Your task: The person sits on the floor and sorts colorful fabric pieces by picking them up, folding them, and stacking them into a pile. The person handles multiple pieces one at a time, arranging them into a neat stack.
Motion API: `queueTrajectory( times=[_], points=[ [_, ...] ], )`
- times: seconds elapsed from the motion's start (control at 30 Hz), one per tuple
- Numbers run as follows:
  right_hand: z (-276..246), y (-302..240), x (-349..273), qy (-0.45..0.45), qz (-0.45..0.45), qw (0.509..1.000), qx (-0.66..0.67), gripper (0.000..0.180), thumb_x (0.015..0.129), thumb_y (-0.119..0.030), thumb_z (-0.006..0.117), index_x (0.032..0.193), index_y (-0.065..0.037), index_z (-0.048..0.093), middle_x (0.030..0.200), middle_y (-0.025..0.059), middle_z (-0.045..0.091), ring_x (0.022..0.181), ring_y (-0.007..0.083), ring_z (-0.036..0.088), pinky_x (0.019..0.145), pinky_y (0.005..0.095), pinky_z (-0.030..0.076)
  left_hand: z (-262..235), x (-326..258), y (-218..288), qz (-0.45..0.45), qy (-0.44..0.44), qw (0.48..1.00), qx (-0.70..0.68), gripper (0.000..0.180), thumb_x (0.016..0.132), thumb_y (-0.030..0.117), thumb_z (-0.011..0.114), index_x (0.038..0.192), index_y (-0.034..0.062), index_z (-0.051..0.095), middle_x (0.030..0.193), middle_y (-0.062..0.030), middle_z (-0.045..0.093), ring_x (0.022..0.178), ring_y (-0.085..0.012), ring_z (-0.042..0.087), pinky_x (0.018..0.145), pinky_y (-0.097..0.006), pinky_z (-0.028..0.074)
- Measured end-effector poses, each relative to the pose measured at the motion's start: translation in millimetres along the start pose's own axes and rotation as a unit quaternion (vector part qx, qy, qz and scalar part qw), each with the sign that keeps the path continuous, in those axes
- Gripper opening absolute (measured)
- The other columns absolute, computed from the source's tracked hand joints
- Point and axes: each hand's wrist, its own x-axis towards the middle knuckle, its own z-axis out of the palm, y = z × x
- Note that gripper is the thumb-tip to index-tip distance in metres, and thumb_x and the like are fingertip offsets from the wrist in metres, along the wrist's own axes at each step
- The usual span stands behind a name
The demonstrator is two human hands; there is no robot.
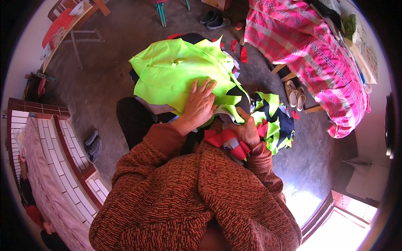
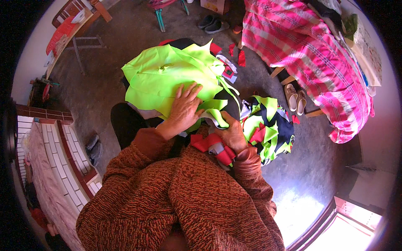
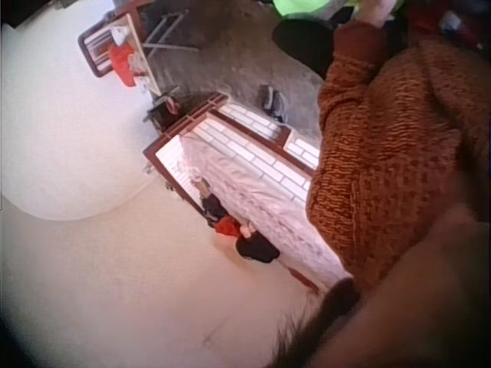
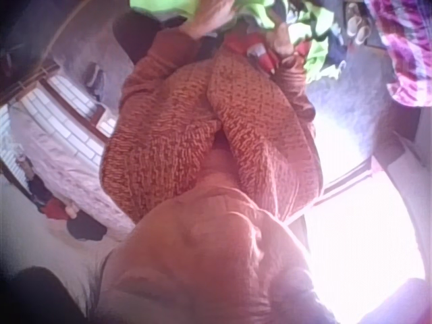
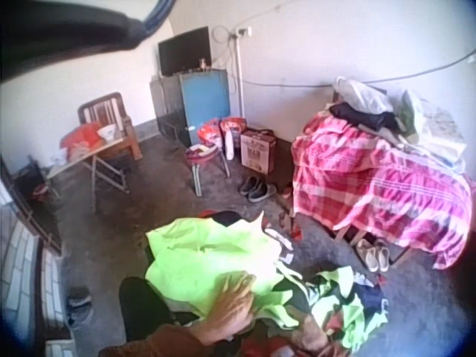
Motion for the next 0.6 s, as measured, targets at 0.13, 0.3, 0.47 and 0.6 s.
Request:
queueTrajectory(
  times=[0.13,0.3,0.47,0.6],
  points=[
    [-0.1,3.3,-0.2,0.002,0.033,0.997,0.063,0.035,0.076,0.000,0.066,0.110,-0.003,0.059,0.100,0.0051,0.065,0.091,0.0120,0.058,0.083,0.0274,0.046,8.1,-4.9,-5.1,0.017,0.020,0.999,0.048,0.016,0.070,0.014,0.070,0.078,0.0033,0.062,0.130,-0.0122,0.045,0.129,-0.0275,0.034,0.104,-0.053,0.024],
    [-8.0,9.7,-6.2,0.012,0.136,0.938,0.319,0.045,0.075,0.012,0.056,0.119,-0.001,0.053,0.096,0.0092,0.064,0.085,0.0180,0.061,0.077,0.0299,0.051,3.3,-7.5,-16.5,-0.032,0.100,0.977,-0.187,0.011,0.073,0.009,0.069,0.077,0.0071,0.058,0.117,-0.0080,0.057,0.119,-0.0265,0.047,0.103,-0.046,0.028],
    [-13.4,4.7,-7.3,0.069,0.152,0.924,0.344,0.036,0.073,0.012,0.059,0.106,-0.002,0.059,0.088,0.0089,0.064,0.078,0.0199,0.062,0.071,0.0319,0.052,-24.9,-4.7,-37.3,-0.212,0.040,0.794,-0.568,0.008,0.082,0.008,0.063,0.083,0.0028,0.057,0.082,-0.0019,0.059,0.076,-0.0080,0.052,0.066,-0.023,0.042],
    [-17.0,20.8,-4.9,0.038,0.110,0.935,0.335,0.033,0.072,0.010,0.060,0.103,0.000,0.060,0.089,0.0085,0.065,0.078,0.0182,0.062,0.071,0.0297,0.051,-31.9,-8.2,-50.5,-0.268,0.088,0.664,-0.692,0.008,0.084,0.011,0.059,0.084,0.0034,0.055,0.076,0.0026,0.053,0.072,-0.0051,0.048,0.066,-0.020,0.039]
  ],
)
